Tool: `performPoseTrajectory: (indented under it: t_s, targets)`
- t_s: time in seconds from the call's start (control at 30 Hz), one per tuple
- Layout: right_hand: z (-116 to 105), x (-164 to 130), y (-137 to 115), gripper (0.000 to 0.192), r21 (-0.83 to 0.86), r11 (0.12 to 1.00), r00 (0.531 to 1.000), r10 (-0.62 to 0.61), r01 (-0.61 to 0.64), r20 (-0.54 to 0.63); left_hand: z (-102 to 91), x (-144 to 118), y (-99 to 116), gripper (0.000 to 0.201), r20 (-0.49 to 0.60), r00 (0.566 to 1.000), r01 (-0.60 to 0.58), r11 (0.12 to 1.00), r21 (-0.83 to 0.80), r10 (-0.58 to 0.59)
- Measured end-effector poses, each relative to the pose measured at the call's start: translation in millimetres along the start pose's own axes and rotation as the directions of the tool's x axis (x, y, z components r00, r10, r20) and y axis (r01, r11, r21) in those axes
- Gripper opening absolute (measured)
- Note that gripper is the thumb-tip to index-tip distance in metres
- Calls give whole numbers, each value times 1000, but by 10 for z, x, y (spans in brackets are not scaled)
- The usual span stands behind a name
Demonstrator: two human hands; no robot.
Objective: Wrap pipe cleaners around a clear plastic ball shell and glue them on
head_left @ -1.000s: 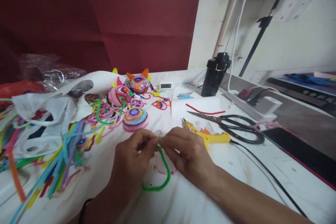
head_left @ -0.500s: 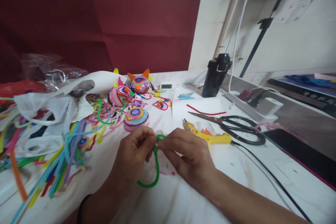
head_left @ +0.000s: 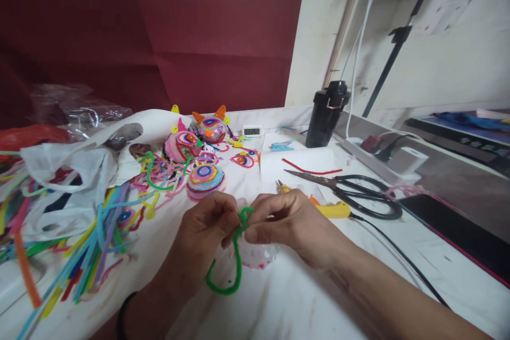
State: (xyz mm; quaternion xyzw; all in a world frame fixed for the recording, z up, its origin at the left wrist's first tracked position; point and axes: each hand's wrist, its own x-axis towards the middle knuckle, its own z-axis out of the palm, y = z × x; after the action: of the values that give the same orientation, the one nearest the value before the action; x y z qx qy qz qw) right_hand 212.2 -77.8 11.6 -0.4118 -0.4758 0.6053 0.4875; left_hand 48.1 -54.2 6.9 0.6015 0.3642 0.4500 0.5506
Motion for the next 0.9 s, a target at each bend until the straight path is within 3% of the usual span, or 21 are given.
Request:
performPoseTrajectory:
  t_s: [0.3, 0.4, 0.73, 0.9]
  targets:
    - [26, -37, -42, 29, -106, 985, 990, 142, -140, 8, -66, 5, -104, 22, 144, 977, -154, 987, -46, 159]
    - [48, -34, -53, 28, -131, 985, 994, 106, -109, -27, -92, 7, -110, 20, 180, 961, -211, 977, -11, 209]
    - [148, -22, -44, 31, -37, 998, 975, -52, 45, -218, -101, 15, -89, 16, 175, 980, -97, 995, -9, 98]
    - [145, -16, -22, 31, -29, 991, 966, -134, 131, -222, -91, 17, -42, 17, 192, 981, 25, 999, -48, -15]
